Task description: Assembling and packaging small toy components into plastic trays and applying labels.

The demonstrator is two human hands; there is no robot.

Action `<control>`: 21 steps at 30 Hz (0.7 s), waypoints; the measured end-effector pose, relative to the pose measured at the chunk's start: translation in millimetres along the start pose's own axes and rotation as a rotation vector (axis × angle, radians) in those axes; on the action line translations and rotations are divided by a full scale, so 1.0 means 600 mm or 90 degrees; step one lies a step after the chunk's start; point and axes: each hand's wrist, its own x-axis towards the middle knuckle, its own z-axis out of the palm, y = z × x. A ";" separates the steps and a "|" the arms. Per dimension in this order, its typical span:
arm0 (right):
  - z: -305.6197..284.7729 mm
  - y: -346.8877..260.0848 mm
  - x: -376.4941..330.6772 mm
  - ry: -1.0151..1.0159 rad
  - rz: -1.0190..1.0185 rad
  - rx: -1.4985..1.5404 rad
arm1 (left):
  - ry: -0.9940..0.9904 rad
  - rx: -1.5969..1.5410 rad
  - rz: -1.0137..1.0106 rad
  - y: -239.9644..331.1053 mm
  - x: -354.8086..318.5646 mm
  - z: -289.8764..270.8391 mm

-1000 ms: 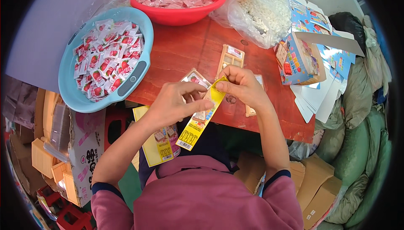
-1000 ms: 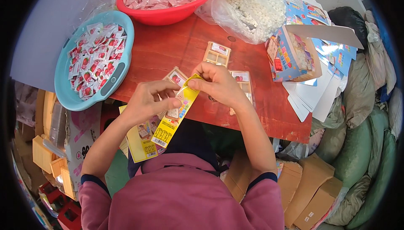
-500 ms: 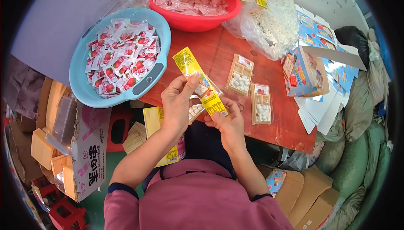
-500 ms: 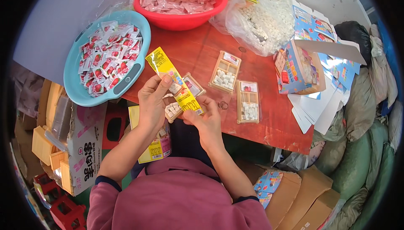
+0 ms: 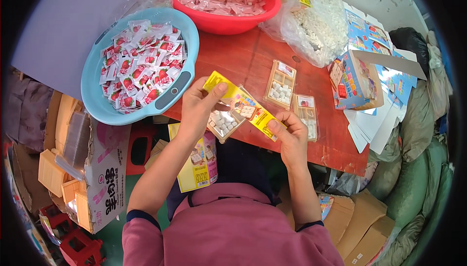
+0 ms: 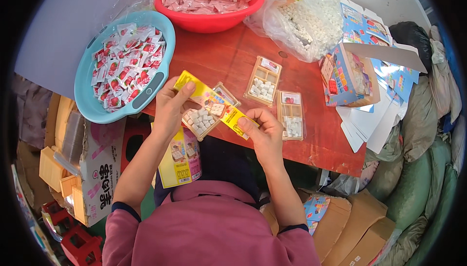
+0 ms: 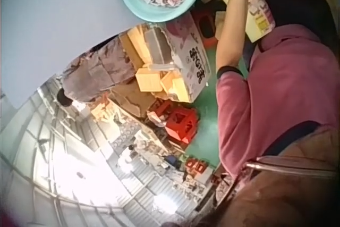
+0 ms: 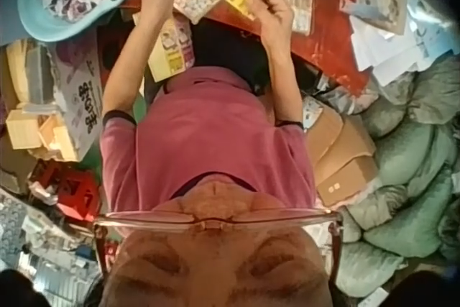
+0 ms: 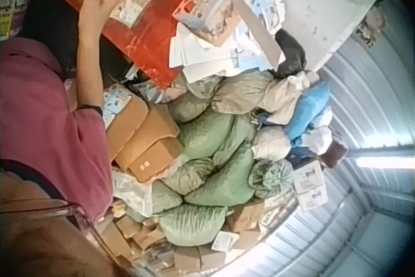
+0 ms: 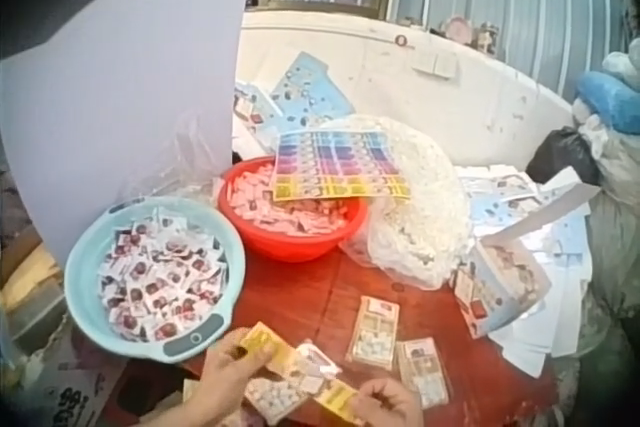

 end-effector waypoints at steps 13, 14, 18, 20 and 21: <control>0.016 0.065 0.010 0.088 0.116 -0.060 | 0.003 0.359 0.028 -0.020 0.047 -0.024; 0.018 0.065 0.012 0.087 0.111 -0.080 | 0.011 0.403 0.028 -0.021 0.048 -0.027; 0.025 0.063 0.010 0.087 0.091 -0.171 | 0.014 0.450 -0.006 -0.021 0.048 -0.033; 0.027 0.060 0.008 0.091 0.101 -0.181 | -0.002 0.460 -0.023 -0.027 0.052 -0.039; 0.028 0.059 0.008 0.094 0.110 -0.190 | -0.003 0.460 -0.024 -0.028 0.053 -0.039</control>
